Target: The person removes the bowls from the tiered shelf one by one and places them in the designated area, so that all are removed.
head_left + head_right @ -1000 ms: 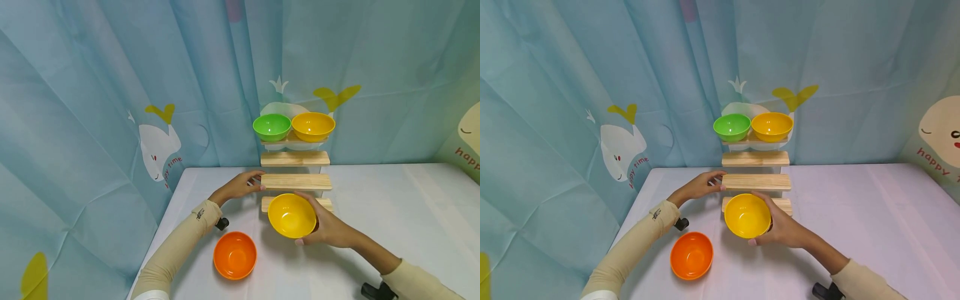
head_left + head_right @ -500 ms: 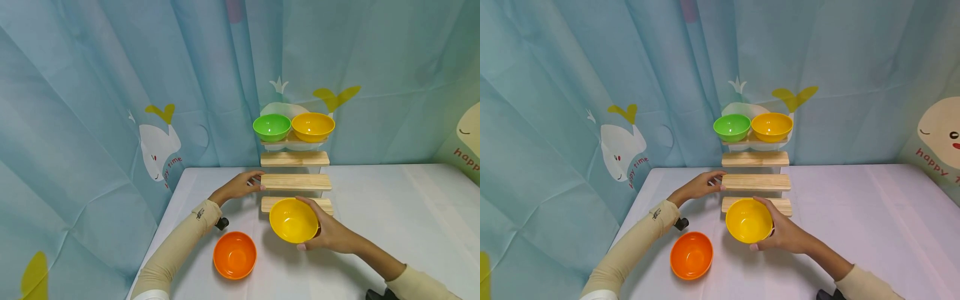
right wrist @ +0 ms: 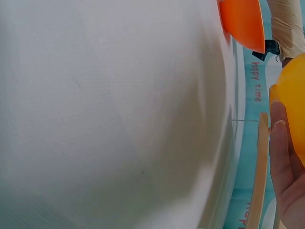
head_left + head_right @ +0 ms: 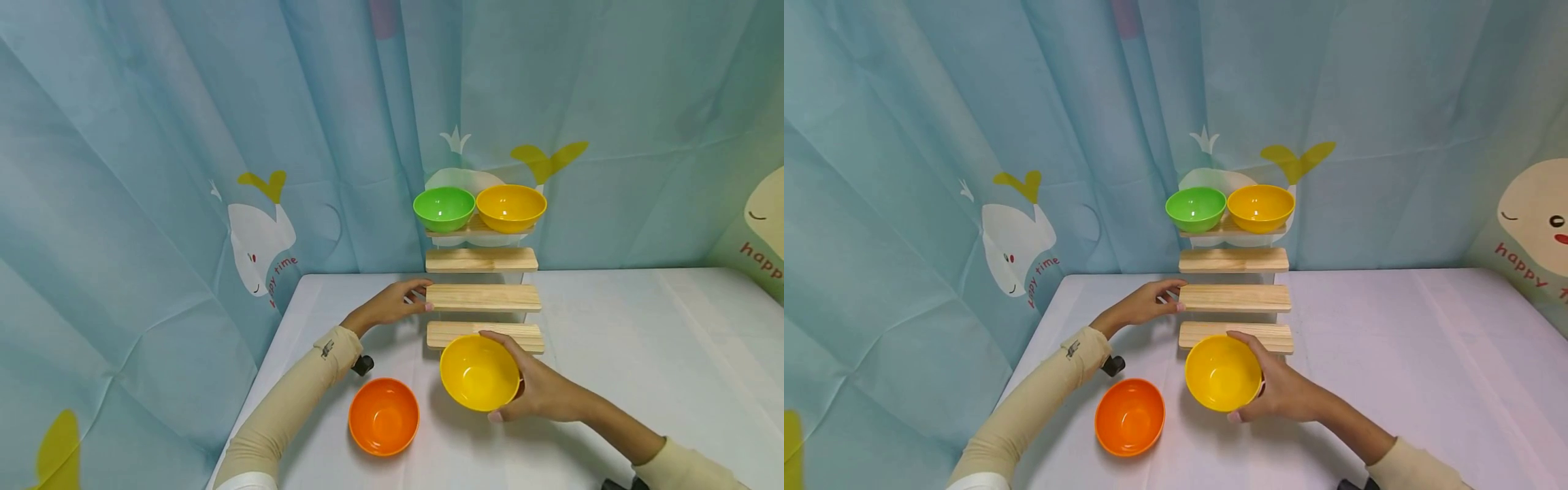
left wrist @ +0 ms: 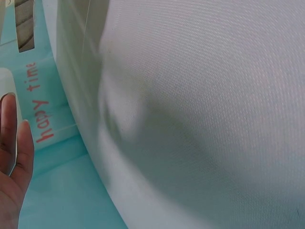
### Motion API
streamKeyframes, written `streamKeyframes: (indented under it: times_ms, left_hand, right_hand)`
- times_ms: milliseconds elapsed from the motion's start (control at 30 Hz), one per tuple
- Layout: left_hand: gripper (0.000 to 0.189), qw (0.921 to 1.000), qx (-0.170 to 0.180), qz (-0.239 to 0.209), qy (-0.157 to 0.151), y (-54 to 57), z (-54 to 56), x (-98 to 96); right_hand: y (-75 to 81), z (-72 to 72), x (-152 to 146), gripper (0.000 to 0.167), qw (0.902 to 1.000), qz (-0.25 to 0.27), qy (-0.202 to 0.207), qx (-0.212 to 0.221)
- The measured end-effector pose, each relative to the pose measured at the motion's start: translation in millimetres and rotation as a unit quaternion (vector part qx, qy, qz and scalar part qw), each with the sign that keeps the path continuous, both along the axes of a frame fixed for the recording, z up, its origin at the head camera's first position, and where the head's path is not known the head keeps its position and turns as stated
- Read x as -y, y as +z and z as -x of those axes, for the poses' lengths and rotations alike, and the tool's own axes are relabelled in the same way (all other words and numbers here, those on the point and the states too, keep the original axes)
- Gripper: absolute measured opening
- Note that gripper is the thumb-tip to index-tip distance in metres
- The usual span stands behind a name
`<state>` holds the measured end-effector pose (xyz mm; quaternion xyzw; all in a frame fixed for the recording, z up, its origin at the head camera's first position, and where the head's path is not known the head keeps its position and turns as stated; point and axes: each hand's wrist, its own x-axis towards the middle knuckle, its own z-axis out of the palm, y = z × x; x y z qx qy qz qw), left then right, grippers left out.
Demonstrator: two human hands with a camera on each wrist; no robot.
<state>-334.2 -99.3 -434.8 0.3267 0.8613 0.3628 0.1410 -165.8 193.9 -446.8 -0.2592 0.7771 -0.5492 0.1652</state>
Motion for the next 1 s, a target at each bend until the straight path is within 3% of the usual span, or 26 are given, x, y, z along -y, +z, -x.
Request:
streamKeyframes:
  times_ms: [200, 1000]
  left_hand:
    - [0.059, 1.0, -0.003, 0.001, 0.0, -0.4, 0.3, 0.3]
    - [0.059, 1.0, 0.001, -0.003, 0.001, -1.1, -0.1, 0.3]
  right_hand:
    - [-3.9, -1.6, -1.8, 0.112, 0.9995, -0.024, 0.018, -0.005]
    - [-13.2, -6.1, 5.2, 0.111, 0.9968, -0.017, 0.072, 0.03]
